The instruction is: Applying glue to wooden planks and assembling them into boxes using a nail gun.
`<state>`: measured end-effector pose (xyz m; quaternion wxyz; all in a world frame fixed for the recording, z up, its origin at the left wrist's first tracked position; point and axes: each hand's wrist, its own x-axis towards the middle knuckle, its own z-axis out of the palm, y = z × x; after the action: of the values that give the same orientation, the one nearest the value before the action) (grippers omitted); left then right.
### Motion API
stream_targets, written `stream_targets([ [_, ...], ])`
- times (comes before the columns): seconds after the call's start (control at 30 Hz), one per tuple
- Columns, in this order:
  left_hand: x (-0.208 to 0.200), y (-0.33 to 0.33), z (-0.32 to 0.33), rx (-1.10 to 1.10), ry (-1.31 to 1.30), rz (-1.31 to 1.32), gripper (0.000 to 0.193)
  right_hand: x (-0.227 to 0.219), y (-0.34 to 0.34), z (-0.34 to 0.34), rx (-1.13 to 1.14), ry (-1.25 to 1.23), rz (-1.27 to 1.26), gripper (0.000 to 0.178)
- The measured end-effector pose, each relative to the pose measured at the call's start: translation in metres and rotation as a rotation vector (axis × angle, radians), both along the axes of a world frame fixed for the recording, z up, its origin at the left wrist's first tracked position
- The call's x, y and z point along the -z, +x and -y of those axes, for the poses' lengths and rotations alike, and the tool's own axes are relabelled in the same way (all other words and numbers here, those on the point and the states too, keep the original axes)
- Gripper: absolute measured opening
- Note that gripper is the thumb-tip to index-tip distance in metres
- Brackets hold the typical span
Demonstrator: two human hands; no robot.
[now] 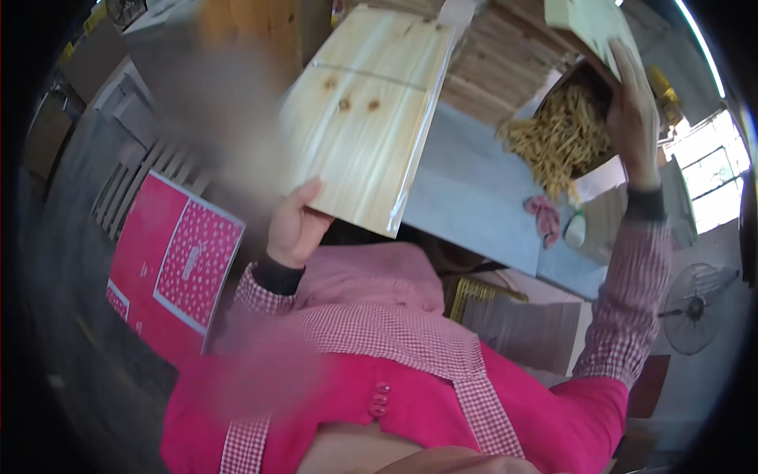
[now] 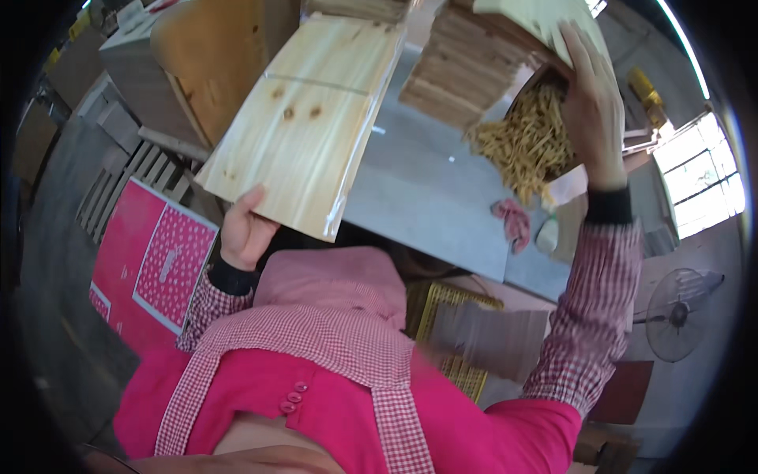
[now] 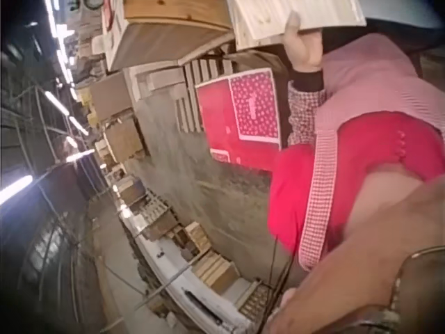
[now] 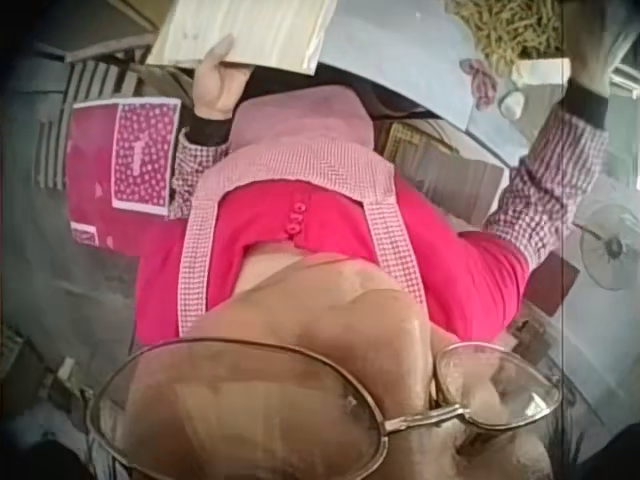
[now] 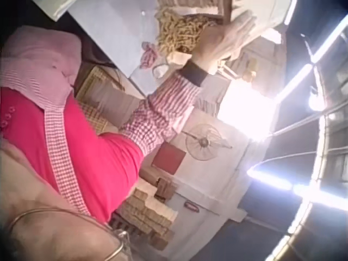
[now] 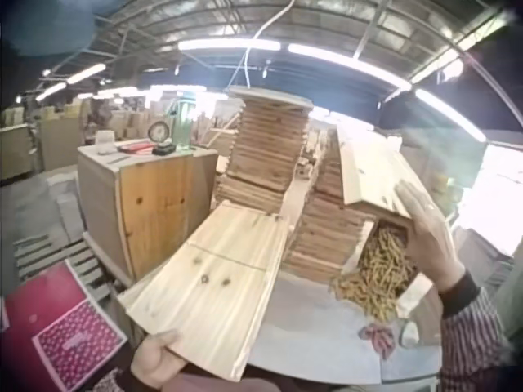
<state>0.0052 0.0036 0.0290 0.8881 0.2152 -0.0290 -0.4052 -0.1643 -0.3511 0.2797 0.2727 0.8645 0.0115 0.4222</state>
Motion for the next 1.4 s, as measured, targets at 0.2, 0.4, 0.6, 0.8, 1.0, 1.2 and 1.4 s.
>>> stream_targets([
  [0.2, -0.005, 0.010, -0.019, -0.040, 0.043, 0.198, 0.053, 0.137, -0.073, -0.095, 0.054, 0.310, -0.025, 0.069],
  [0.4, -0.009, 0.007, -0.032, -0.071, 0.175, 0.277, 0.054, 0.256, -0.081, -0.114, 0.092, 0.541, -0.309, 0.064],
  [0.6, -0.013, 0.002, -0.020, -0.137, 0.411, 0.492, 0.053, 0.318, -0.059, -0.141, 0.138, 0.651, -0.490, 0.059],
  [0.8, 0.005, 0.010, 0.030, -0.110, 0.492, 0.657, 0.046, 0.324, -0.041, -0.149, 0.084, 0.898, -0.511, 0.067],
  [1.0, 0.017, 0.007, 0.068, -0.088, 0.638, 0.934, 0.048, 0.322, -0.039, -0.143, 0.022, 0.966, -0.499, 0.069],
  [1.2, 0.010, -0.020, 0.074, -0.068, 0.746, 1.061, 0.045, 0.322, -0.041, -0.146, 0.026, 1.000, -0.508, 0.068],
  [1.4, 0.016, -0.049, 0.089, 0.010, 1.062, 1.402, 0.030, 0.321, -0.046, -0.141, 0.065, 0.986, -0.477, 0.065],
])
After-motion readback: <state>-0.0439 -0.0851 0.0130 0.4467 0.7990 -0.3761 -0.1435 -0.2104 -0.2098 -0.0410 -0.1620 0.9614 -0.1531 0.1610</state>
